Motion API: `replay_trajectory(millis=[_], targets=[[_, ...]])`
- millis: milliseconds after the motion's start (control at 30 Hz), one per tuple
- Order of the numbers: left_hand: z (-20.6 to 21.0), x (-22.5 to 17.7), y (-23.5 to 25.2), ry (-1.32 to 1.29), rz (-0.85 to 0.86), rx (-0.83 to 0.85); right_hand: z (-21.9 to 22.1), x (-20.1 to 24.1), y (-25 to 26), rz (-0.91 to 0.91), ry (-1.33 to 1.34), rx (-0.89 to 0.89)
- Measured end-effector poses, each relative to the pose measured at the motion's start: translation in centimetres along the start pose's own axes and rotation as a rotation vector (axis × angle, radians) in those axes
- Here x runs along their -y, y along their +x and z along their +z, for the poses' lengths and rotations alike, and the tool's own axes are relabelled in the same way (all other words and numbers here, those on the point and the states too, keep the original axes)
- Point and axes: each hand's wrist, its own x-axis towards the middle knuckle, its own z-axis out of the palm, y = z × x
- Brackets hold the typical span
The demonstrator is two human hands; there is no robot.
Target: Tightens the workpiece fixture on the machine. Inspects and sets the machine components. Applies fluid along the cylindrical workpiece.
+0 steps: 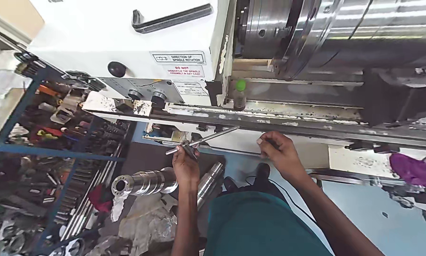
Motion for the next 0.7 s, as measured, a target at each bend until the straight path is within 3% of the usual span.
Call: replay_trajectory(millis=[100, 200, 400, 700], targets=[[1.0, -0.8, 1.6, 0.096, -0.035, -0.15, -0.9, -0.5, -0.5, 0.072, 0.04, -0.055], [1.8, -0.8, 3.6, 0.155, 0.033, -0.21, -1.3, -1.3, -1.2, 0.113, 0.055, -0.104], [3.3, 0.8, 6.7, 0.278, 0.33, -0.152, -1.7, -1.9, -2.7, 0.174, 0.104, -0.131], [2.3, 6.7, 11.4, 0.431, 0.747, 0.027, -2.2, -2.9, -3.2, 0.229, 0.122, -0.14]])
